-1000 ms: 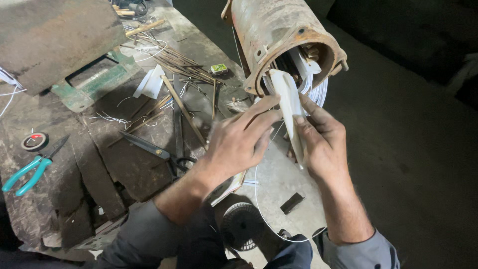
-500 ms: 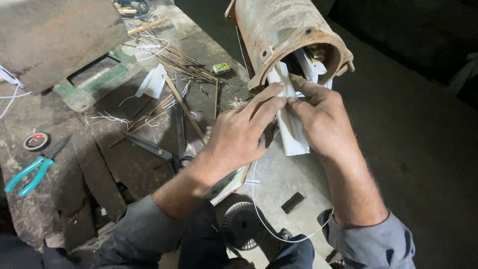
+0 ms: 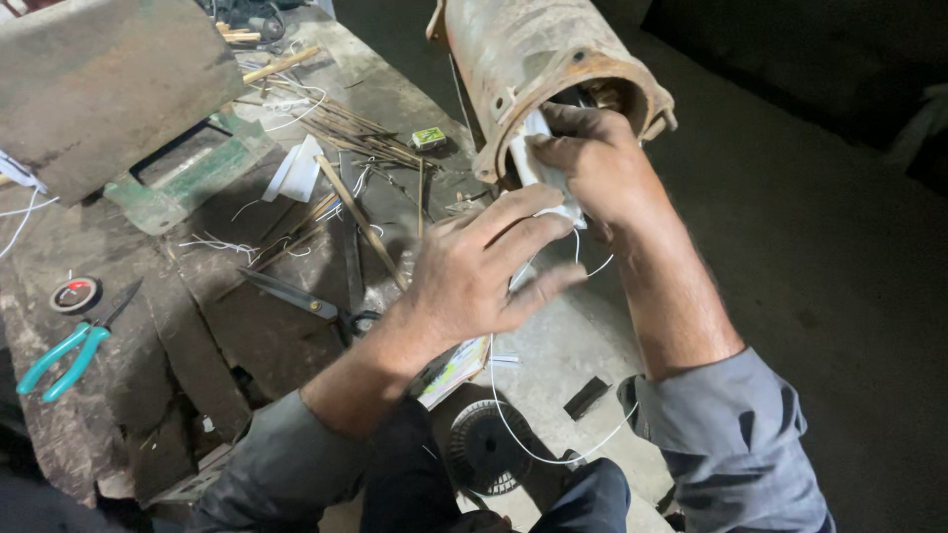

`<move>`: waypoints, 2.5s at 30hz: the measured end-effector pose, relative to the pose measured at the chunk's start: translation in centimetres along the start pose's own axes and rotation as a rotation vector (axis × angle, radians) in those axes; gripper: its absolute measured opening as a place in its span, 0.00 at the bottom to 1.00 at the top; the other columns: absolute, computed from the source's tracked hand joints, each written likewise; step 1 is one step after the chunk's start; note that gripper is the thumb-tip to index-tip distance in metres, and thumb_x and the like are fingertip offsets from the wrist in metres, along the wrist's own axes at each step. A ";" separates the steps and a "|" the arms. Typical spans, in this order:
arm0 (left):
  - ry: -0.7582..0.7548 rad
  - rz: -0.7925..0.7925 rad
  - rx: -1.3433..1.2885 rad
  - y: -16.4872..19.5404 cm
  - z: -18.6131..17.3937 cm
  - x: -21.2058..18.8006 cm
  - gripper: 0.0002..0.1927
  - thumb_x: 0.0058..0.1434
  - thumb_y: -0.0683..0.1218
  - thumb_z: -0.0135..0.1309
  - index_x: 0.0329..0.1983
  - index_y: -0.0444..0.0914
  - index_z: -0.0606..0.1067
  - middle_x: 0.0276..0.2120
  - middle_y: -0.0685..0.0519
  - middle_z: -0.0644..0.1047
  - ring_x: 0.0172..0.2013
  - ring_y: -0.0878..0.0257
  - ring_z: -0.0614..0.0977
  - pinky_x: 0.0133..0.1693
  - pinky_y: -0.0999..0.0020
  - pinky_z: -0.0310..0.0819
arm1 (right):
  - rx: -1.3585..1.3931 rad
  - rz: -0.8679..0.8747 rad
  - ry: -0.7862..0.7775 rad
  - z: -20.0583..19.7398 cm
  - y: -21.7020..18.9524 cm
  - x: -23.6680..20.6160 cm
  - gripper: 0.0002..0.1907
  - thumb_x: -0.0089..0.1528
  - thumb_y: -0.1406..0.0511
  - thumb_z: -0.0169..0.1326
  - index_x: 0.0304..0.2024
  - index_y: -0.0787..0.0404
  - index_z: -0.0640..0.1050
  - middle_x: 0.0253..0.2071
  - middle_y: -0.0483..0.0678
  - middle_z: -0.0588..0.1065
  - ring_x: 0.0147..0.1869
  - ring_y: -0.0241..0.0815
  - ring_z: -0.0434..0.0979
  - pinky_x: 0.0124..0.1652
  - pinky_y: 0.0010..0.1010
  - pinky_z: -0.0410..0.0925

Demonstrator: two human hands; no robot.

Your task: The person winds white insulated wire into the slots of a motor stator, using a wooden stick to push the wire down and white plastic spacers to separate layers. The person repeatedly feeds wire into the stator, adjusts the coils, and compacts them with the stick.

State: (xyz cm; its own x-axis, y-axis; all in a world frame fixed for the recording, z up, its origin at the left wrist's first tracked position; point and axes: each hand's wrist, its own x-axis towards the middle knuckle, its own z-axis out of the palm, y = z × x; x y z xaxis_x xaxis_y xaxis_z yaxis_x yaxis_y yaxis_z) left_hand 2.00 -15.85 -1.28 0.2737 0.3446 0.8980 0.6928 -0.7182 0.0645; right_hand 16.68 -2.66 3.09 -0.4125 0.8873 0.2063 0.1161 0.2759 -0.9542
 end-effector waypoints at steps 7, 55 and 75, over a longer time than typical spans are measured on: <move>0.087 -0.060 0.157 -1.2 1.0 0.3 0.09 0.64 0.49 0.68 0.43 0.43 0.83 0.61 0.48 0.71 0.64 0.47 0.70 0.66 0.50 0.66 | 0.074 -0.132 0.103 0.0 -0.1 -4.1 0.21 0.65 0.70 0.53 0.60 0.73 0.76 0.44 0.51 0.81 0.44 0.37 0.79 0.42 0.25 0.71; -0.212 -0.852 -0.875 -2.1 9.2 -5.0 0.14 0.69 0.47 0.56 0.53 0.36 0.80 0.33 0.53 0.81 0.31 0.70 0.80 0.33 0.75 0.75 | -0.523 -0.118 0.011 2.7 11.4 -23.6 0.33 0.52 0.66 0.68 0.59 0.66 0.74 0.38 0.57 0.78 0.37 0.50 0.82 0.39 0.39 0.75; 0.036 -0.837 -1.976 0.3 12.9 -1.9 0.22 0.77 0.51 0.45 0.66 0.32 0.69 0.31 0.49 0.75 0.32 0.62 0.75 0.37 0.65 0.72 | 0.244 -0.144 -0.115 -4.2 19.7 -28.0 0.09 0.57 0.72 0.66 0.40 0.68 0.85 0.37 0.55 0.84 0.41 0.46 0.83 0.43 0.36 0.73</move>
State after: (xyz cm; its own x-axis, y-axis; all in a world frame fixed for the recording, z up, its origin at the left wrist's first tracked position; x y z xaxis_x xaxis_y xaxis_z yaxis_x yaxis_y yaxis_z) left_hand 10.30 -8.91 -8.55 0.3264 0.8424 0.4288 -0.8158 0.0220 0.5779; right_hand 34.32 -20.49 -20.53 -0.5099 0.7940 0.3310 -0.1661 0.2867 -0.9435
